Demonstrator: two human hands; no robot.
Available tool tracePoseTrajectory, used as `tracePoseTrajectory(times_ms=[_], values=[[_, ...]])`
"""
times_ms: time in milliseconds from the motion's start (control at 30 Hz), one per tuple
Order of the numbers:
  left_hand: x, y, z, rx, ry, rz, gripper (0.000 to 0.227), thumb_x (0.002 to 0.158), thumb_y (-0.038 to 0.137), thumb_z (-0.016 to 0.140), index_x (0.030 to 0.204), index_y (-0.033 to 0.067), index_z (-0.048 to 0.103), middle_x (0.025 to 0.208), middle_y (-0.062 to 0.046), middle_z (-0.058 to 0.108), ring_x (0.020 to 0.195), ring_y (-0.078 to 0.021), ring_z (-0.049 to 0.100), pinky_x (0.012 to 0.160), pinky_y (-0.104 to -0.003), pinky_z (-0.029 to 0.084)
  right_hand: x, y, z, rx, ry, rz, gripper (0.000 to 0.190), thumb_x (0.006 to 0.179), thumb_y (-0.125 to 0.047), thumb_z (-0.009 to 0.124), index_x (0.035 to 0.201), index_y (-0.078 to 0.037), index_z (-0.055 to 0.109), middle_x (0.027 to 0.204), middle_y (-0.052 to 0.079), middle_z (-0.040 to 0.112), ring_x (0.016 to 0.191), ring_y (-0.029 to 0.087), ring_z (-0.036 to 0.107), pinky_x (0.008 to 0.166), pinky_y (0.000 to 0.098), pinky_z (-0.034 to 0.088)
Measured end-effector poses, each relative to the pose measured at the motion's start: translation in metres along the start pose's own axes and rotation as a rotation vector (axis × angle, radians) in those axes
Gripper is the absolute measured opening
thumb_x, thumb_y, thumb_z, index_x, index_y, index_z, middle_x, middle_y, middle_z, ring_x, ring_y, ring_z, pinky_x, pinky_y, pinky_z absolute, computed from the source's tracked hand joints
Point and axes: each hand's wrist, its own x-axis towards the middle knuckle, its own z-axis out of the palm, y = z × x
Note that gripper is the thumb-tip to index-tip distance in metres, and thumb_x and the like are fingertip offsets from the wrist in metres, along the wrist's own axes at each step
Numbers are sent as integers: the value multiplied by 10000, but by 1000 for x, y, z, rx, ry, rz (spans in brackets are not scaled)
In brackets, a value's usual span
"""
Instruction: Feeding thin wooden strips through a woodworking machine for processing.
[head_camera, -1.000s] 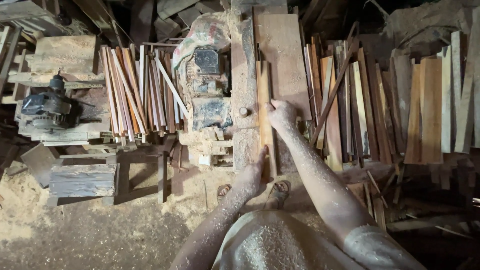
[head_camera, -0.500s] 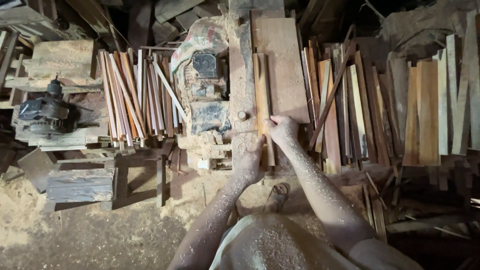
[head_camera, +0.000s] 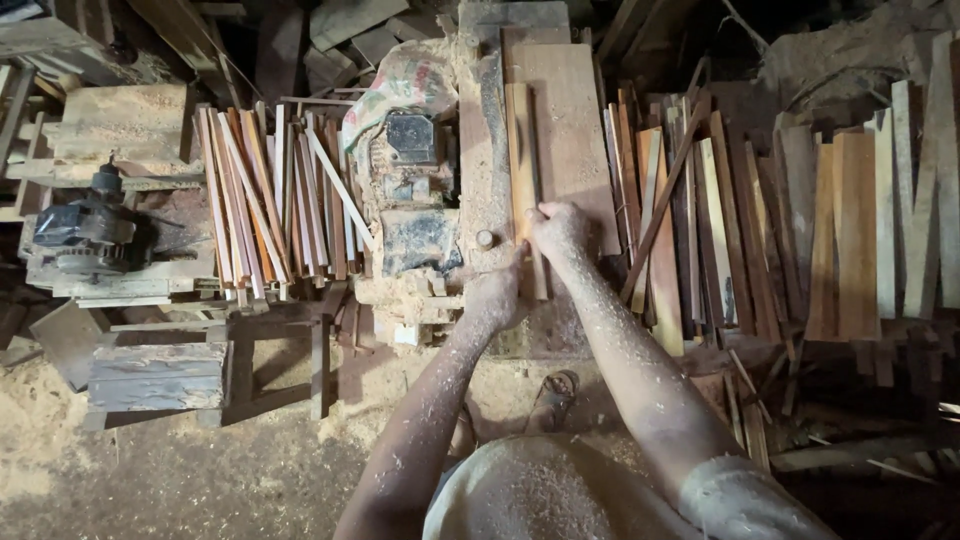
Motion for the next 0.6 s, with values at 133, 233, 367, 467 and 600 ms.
tracePoseTrajectory(times_ms=[133, 233, 367, 467, 600], values=[[11, -3, 4, -44, 13, 3, 1021, 869, 414, 731, 1649, 241, 96, 1295, -143, 711, 1252, -317, 659, 1105, -566, 450, 17, 19, 13, -17, -1, -17, 381, 875, -464, 743, 1163, -220, 792, 1132, 93, 777, 1140, 331, 704, 978, 443, 571], [-26, -2, 25, -199, -10, -30, 847, 913, 411, 684, 1559, 179, 189, 1116, -127, 710, 1070, -291, 676, 959, -517, 483, -17, 37, 7, -23, 151, -243, 254, 871, -340, 776, 1042, -159, 825, 969, 152, 783, 1021, 366, 730, 890, 463, 591], [-108, -5, 81, -550, -66, -101, 534, 1012, 404, 578, 1355, 39, 396, 713, -90, 708, 662, -231, 716, 631, -409, 559, -102, 84, -10, -9, -8, -261, 254, 872, -316, 774, 1027, -119, 820, 1001, 155, 781, 1017, 347, 729, 864, 443, 588], [-161, 5, 72, -840, -223, -164, 368, 1070, 366, 529, 1149, 7, 530, 642, -94, 706, 495, -178, 684, 447, -318, 543, -158, 94, -52, 52, -265, -177, 296, 934, -291, 700, 1161, -119, 782, 1026, 109, 808, 707, 180, 593, 601, 308, 452], [-170, 1, 66, -1287, -336, 44, 287, 998, 213, 508, 748, 132, 623, 695, 4, 626, 586, -109, 610, 498, -235, 469, -167, 85, -85, -91, -126, -754, 836, 802, 84, 721, 1551, -185, 465, 1626, 162, 410, 1464, 363, 409, 1003, 442, 594]])
